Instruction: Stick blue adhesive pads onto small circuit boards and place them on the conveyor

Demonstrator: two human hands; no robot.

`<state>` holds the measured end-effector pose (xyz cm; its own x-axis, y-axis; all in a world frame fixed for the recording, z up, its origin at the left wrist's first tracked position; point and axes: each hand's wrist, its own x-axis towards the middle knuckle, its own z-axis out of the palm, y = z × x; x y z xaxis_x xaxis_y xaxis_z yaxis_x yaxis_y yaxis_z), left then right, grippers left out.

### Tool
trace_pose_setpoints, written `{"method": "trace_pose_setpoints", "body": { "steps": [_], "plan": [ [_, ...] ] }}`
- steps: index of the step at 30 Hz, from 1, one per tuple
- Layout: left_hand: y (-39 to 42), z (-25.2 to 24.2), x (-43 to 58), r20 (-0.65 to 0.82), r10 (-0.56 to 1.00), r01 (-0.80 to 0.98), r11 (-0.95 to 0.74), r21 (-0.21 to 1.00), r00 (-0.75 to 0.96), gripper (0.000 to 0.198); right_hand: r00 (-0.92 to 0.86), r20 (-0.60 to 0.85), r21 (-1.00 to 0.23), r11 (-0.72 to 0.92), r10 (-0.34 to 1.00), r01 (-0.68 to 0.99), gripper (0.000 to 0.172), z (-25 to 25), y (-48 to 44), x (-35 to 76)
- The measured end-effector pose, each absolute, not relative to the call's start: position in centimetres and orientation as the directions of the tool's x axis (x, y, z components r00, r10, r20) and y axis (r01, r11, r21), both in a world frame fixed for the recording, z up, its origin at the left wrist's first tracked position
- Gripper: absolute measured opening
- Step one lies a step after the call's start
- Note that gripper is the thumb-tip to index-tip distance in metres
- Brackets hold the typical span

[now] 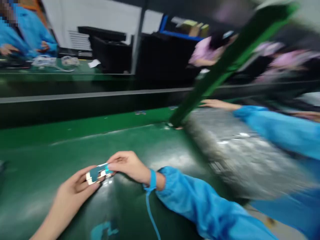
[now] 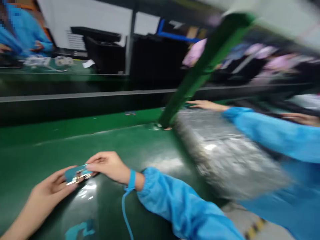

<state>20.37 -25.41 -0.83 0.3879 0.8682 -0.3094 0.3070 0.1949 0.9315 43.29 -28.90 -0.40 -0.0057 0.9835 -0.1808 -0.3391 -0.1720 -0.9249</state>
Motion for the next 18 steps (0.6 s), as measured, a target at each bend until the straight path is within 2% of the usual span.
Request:
{"method": "trace_pose_setpoints", "body": {
  "steps": [4, 8, 14, 18],
  "plan": [
    [-26.0, 0.4, 22.0, -0.376, 0.762, 0.149, 0.353, 0.924, 0.527, 0.066, -0.018, -0.166, -0.941, -0.164, 0.986, -0.296, 0.043, -1.4, -29.5, 44.3],
    [-26.0, -0.4, 21.6, -0.391, 0.719, 0.145, 0.381, 0.913, 0.575, 0.065, -0.051, -0.158, -0.968, -0.164, 0.986, -0.188, 0.033, -1.7, -29.8, 45.4],
    [-26.5, -0.9, 21.4, -0.359, 0.688, 0.177, 0.323, 0.930, 0.631, 0.063, -0.031, -0.165, -0.986, -0.166, 0.986, -0.033, 0.030, -0.9, -30.1, 45.4],
    [-26.5, -1.2, 21.4, -0.341, 0.691, 0.168, 0.307, 0.937, 0.638, 0.062, -0.006, -0.101, -0.992, -0.100, 0.995, 0.080, 0.034, -0.9, -30.1, 45.3]
  ]
}}
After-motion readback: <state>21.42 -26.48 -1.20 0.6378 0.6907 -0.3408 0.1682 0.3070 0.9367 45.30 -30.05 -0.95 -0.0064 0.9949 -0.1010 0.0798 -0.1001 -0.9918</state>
